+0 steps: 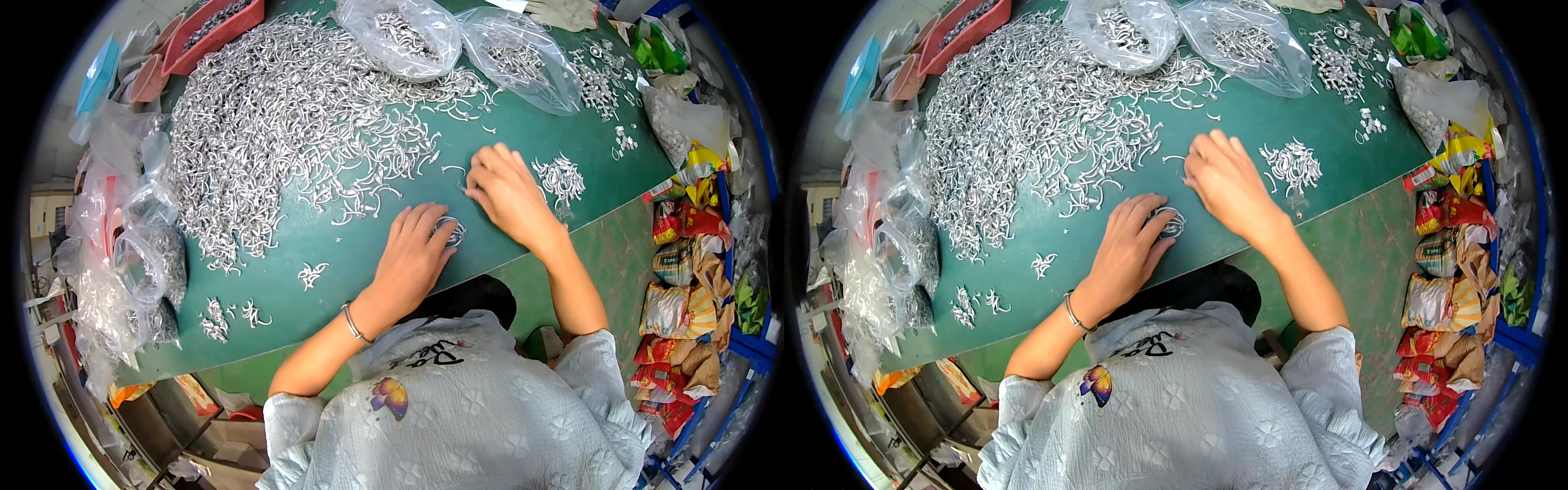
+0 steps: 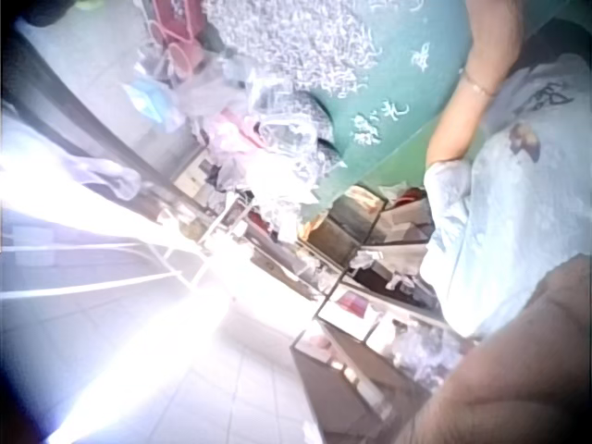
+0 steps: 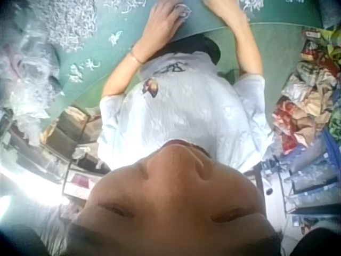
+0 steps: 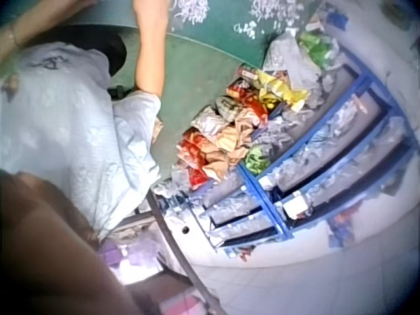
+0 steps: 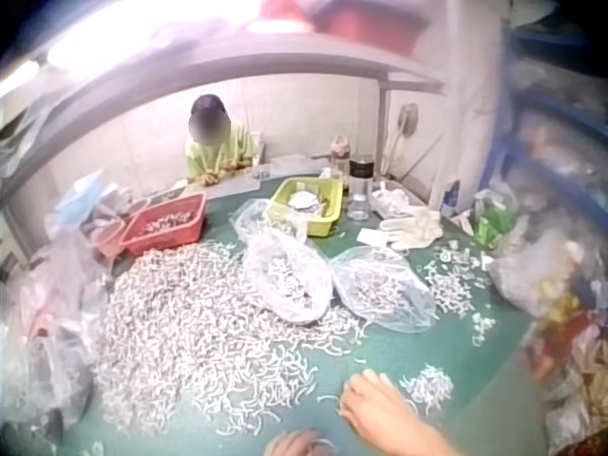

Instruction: The person sorts through a large pile of silver-colored metal components on a green workbench, picking them up by hand and placing them into different bags and piles.

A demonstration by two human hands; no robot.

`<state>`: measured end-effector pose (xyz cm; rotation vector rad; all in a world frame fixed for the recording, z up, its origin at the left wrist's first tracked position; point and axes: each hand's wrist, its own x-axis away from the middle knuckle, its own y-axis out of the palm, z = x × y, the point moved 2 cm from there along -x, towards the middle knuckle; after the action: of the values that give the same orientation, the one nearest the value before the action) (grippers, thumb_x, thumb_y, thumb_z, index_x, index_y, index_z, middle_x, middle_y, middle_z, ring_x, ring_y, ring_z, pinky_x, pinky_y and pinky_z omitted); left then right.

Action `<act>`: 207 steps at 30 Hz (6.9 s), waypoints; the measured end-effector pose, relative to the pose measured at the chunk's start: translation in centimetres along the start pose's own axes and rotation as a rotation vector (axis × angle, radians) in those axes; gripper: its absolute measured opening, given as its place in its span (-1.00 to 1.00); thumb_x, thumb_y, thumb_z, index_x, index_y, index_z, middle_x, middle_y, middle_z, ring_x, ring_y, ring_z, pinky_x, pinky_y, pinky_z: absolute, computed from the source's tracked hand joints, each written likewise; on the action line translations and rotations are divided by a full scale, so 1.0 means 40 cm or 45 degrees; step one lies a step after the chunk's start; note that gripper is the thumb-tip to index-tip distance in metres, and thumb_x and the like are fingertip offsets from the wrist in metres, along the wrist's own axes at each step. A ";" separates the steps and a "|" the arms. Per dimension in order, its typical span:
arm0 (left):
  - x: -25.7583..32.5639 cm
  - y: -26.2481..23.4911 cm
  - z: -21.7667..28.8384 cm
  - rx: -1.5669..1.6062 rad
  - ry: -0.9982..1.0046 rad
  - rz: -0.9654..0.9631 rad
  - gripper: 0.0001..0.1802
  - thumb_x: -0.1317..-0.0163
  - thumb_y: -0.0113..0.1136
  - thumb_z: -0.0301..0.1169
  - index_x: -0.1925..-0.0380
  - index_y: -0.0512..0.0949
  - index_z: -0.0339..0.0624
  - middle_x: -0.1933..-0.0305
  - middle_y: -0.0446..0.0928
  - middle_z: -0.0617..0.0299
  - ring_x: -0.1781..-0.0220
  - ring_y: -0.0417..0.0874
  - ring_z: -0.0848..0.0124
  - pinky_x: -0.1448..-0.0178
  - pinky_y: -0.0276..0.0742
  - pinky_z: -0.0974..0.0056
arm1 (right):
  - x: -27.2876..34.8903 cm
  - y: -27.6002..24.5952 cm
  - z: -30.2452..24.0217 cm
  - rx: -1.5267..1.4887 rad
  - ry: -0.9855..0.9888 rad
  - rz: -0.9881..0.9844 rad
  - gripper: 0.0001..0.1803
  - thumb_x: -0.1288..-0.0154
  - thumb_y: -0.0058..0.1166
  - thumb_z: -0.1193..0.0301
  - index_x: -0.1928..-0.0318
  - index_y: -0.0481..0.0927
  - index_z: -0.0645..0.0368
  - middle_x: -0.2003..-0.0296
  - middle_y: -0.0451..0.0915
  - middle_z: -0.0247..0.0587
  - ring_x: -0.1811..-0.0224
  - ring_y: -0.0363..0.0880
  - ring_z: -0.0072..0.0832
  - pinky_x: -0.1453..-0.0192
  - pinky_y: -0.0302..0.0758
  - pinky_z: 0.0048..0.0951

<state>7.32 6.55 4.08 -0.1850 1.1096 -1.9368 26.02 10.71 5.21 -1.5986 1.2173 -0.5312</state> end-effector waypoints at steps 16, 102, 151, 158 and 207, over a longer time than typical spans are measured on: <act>-0.004 -0.006 -0.014 0.049 -0.085 0.018 -0.48 -0.06 0.32 -0.54 -0.08 0.45 -0.30 -0.16 0.41 -0.02 -0.23 0.41 -0.01 -0.30 0.34 0.02 | 0.051 -0.030 0.012 -0.143 -0.020 -0.054 -0.88 -0.15 0.15 0.53 0.28 0.53 0.24 0.32 0.47 -0.13 0.17 0.43 -0.18 0.07 0.36 -0.23; 0.236 0.336 -0.031 3.133 -1.273 0.064 -0.62 -0.45 -0.01 -0.22 -0.01 0.50 -0.35 0.01 0.60 -0.01 0.00 0.66 0.18 -0.17 0.60 0.18 | 0.329 0.140 -0.183 -0.491 -0.558 -0.014 -0.66 -0.03 0.21 0.56 0.10 0.63 0.35 -0.03 0.59 0.06 -0.20 0.51 0.03 -0.29 0.38 0.03; 0.485 -0.254 -0.228 -0.324 -0.705 0.762 -0.78 -0.21 0.17 -0.66 0.12 0.60 -0.33 0.09 0.56 -0.01 0.04 0.59 0.13 -0.09 0.48 0.19 | 0.148 0.037 0.033 0.347 0.243 0.463 -0.76 -0.08 0.24 0.51 0.24 0.47 0.16 -0.06 0.41 -0.08 -0.17 0.34 -0.08 -0.23 0.21 -0.07; 0.492 -0.261 -0.216 -0.423 -0.692 0.843 -0.78 -0.23 0.13 -0.68 0.11 0.58 -0.36 0.07 0.57 -0.01 0.04 0.60 0.14 -0.08 0.49 0.19 | 0.183 0.006 0.024 0.011 0.319 0.723 -0.76 -0.24 0.17 0.49 0.08 0.53 0.25 0.11 0.51 -0.05 0.00 0.44 -0.10 -0.13 0.35 -0.21; 0.009 -0.096 -0.178 0.941 -0.724 0.465 -0.70 -0.31 0.05 -0.70 -0.02 0.53 -0.37 0.01 0.62 0.12 0.04 0.64 0.45 -0.05 0.59 0.31 | -0.137 0.148 -0.073 -1.835 0.667 -0.129 -0.77 -0.41 0.00 0.55 -0.03 0.51 0.33 0.13 0.61 -0.16 0.20 0.60 -0.48 0.19 0.53 -0.50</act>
<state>1.14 11.61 2.69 -0.1019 0.0218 -1.6796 18.86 14.43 2.25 -2.8087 2.1527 -0.0350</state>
